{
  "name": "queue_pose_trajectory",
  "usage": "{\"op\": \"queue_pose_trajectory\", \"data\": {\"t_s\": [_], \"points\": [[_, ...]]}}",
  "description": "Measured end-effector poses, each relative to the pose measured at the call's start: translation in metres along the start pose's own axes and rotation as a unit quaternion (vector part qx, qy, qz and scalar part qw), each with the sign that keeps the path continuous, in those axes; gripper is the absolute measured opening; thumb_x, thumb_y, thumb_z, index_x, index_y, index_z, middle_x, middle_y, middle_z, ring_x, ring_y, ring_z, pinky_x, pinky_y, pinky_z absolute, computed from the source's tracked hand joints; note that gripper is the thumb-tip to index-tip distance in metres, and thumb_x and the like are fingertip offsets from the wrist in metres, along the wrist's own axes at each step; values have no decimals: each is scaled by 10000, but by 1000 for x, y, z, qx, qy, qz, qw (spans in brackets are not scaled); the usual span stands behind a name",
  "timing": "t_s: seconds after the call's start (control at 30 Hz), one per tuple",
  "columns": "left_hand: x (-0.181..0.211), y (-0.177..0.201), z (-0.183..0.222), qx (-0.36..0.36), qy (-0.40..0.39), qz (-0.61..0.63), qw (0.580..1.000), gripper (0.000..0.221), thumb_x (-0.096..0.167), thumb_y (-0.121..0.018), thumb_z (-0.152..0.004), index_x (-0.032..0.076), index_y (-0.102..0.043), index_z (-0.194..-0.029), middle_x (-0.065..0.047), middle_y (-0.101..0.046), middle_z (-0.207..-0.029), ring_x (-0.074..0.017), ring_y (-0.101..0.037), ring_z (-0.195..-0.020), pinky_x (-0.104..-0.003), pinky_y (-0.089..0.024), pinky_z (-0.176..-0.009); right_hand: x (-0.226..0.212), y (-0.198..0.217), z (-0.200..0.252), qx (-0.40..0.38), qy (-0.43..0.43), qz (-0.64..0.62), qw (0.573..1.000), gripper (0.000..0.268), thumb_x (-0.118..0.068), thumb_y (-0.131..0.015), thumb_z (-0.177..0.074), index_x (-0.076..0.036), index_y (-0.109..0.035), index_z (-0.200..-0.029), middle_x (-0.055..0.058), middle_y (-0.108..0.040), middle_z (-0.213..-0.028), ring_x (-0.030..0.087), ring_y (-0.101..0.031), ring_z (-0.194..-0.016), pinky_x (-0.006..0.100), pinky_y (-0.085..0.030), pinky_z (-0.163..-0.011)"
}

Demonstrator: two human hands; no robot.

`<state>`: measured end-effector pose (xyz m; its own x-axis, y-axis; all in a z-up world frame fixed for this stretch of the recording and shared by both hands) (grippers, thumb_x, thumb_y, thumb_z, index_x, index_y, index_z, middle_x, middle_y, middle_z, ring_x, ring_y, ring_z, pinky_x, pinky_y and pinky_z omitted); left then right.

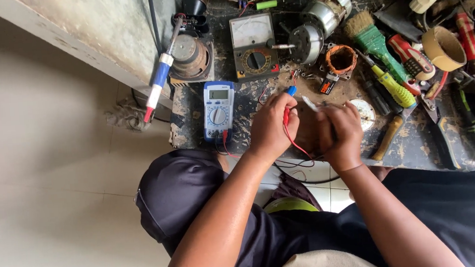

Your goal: Testing an assembled LED bulb circuit using a digital multimeter to check for proper function and voltage.

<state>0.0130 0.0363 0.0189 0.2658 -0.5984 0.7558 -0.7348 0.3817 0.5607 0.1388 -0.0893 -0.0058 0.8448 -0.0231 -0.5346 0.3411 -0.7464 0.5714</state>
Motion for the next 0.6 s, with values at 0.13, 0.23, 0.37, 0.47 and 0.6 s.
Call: {"op": "queue_pose_trajectory", "data": {"t_s": [0.13,0.23,0.37,0.47,0.6], "points": [[13,1,-4,-8,12,29,999,152,121,-652,-853,93,-648,-1002,-105,-684,-883,-326,-734,-855,-389,-608,-689,23,9,12,63,-153,-105,981,93,-91,-670,-1076,-86,-737,-1012,94,-688,-802,296,-675,-840,435,-506,-867],[25,4,-2,-23,34,67,997,189,174,-697,-860,79,-677,-1022,-115,-708,-879,-318,-739,-841,-367,-610,-679,18,17,7,90,-251,-196,944,146,-125,-655,-1109,-86,-726,-988,53,-626,-732,163,-593,-779,352,-511,-784],[25,-10,4,-72,81,159,981,121,199,-701,-857,111,-693,-939,-90,-723,-803,-263,-740,-771,-344,-591,-623,13,19,8,100,-390,-390,828,159,-150,-655,-1098,-41,-693,-989,34,-639,-822,113,-632,-804,339,-604,-839],[39,-4,4,-53,107,158,980,66,145,-693,-854,103,-687,-904,-96,-708,-723,-285,-734,-713,-359,-583,-614,-5,24,1,88,-414,-424,801,171,-145,-645,-1081,-17,-681,-975,66,-658,-818,148,-693,-760,353,-637,-787],[53,6,2,-48,132,134,981,66,191,-689,-857,135,-675,-889,-73,-712,-711,-250,-721,-670,-355,-575,-605,-2,27,2,65,-405,-422,808,155,-72,-743,-939,22,-677,-1043,141,-634,-801,228,-713,-668,381,-622,-689]]}}
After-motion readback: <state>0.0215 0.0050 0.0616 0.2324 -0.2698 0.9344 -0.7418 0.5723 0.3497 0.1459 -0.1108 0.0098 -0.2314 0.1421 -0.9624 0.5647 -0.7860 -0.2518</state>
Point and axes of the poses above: each hand's wrist, its own z-axis away from the middle knuckle, its own y-axis out of the back of the hand, x = y × z, the point moved 1 cm from there along -z, towards the middle knuckle
